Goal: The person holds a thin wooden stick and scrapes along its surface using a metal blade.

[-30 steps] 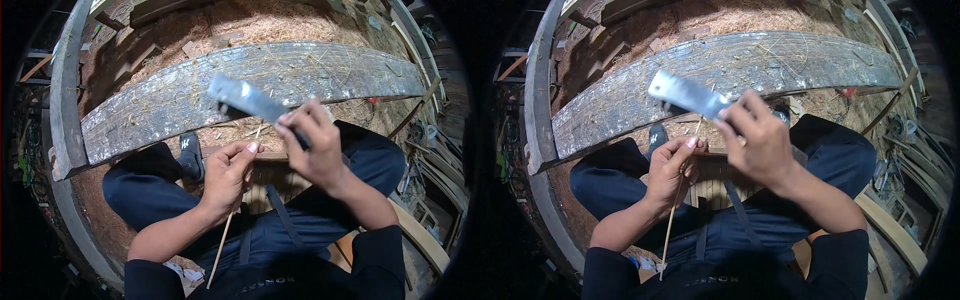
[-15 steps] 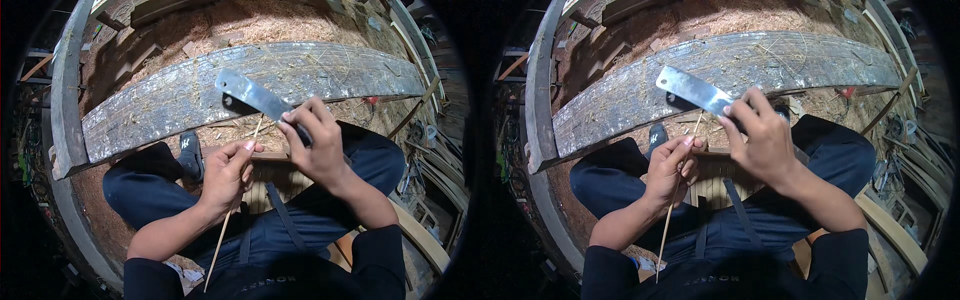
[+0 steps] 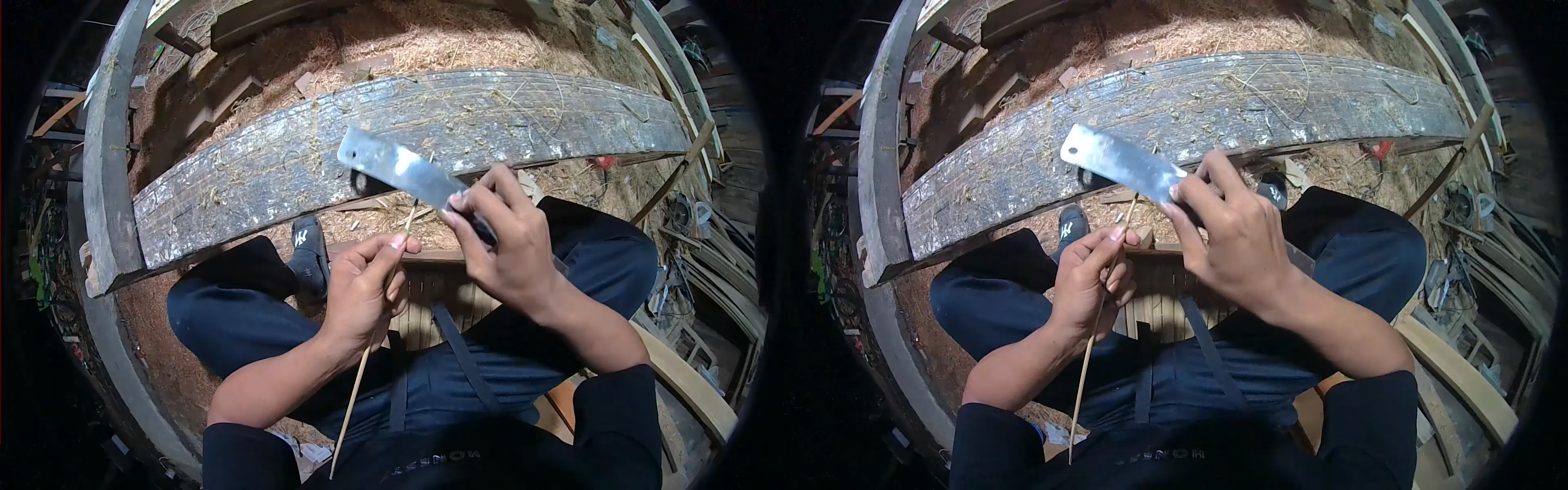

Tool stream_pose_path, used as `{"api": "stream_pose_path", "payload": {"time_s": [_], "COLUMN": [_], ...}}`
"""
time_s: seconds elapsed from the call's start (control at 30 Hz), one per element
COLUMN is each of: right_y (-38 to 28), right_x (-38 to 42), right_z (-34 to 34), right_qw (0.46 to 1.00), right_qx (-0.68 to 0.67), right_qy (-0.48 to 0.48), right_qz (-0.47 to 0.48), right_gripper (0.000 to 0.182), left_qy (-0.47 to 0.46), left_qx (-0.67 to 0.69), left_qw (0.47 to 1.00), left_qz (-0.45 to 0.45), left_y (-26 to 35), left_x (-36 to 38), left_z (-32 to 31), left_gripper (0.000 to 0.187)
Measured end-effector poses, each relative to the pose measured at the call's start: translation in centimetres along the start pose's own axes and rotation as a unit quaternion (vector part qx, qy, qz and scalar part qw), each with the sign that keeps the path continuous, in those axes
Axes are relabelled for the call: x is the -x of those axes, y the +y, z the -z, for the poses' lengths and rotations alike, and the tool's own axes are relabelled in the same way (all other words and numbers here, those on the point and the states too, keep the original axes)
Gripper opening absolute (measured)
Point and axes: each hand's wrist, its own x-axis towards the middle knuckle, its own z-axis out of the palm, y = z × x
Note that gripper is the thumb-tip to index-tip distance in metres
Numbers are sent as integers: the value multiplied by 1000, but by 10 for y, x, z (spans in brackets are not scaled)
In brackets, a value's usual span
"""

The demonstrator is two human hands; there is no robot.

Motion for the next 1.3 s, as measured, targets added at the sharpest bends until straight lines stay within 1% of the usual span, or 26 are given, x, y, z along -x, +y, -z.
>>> {"api": "stream_pose_path", "payload": {"time_s": [0.07, 0.13, 0.2, 0.27, 0.33, 0.37, 0.4, 0.47, 0.5, 0.53, 0.6, 0.63, 0.7, 0.73, 0.8, 0.83, 0.93, 1.0, 1.1, 1.13, 1.23, 1.3], "right_y": [1, 3, -1, 0, 11, 17, 21, 24, 10, 12, 26, 27, 26, 26, 25, 25, 22, 20, 18, 15, 10, 8], "right_x": [-2, -3, 0, 0, -8, -11, -14, -19, -23, -26, -29, -31, -36, -38, -40, -41, -42, -43, -40, -39, -36, -37], "right_z": [-1, 0, -1, 0, 7, 9, 12, 16, 24, 25, 30, 33, 37, 38, 39, 41, 45, 46, 42, 41, 33, 31], "right_qw": [1000, 1000, 1000, 1000, 998, 999, 999, 993, 955, 916, 873, 873, 781, 782, 726, 727, 715, 722, 782, 785, 766, 769], "right_qx": [-21, 21, 27, 22, 51, 33, 35, -62, -188, -282, -385, -385, -494, -495, -559, -559, -585, -577, -505, -490, -523, -523], "right_qy": [-4, 3, -7, -8, 11, 39, 39, 78, 47, 43, 20, 21, 8, 7, 14, 13, -54, -70, -120, -123, -118, -121], "right_qz": [7, -23, 10, 0, -32, -13, -11, -59, -225, -283, -299, -299, -381, -378, -401, -398, -378, -376, -345, -357, -353, -348], "right_gripper": [12, 13, 14, 13, 12, 13, 13, 13, 13, 17, 30, 30, 39, 39, 41, 41, 35, 34, 37, 35, 30, 29], "left_qy": [7, -3, -1, 8, -3, -6, -7, -6, -5, -5, -17, -28, -27, -24, -20, -18, -27, -30, -37, -43, -47, -49], "left_qx": [2, -2, 0, -1, -3, -3, -7, -6, -8, -11, -18, -24, -34, -43, -46, -51, -63, -62, -57, -53, -38, -39], "left_qw": [1000, 1000, 1000, 1000, 1000, 1000, 1000, 1000, 1000, 1000, 1000, 999, 999, 999, 999, 999, 998, 998, 998, 997, 998, 998], "left_qz": [2, 1, -1, -3, -12, -14, -10, -8, -5, -3, -8, -14, -12, -9, -11, -9, -5, -9, -18, -23, -19, -22], "left_y": [0, 1, 0, -1, -3, -1, 1, 1, 1, 2, 4, 6, 11, 13, 17, 18, 23, 25, 28, 28, 29, 29], "left_x": [0, 1, 1, 1, 0, 0, 0, 1, 1, 0, -2, -3, -4, -6, -8, -9, -10, -11, -14, -14, -15, -15], "left_z": [1, 2, 1, 2, 4, 4, 4, 3, 3, 2, 4, 5, 4, 4, 2, 1, 2, 2, 4, 4, 3, 1], "left_gripper": [25, 25, 25, 25, 25, 25, 26, 26, 27, 28, 29, 30, 30, 31, 31, 32, 33, 33, 33, 32, 31, 31]}}
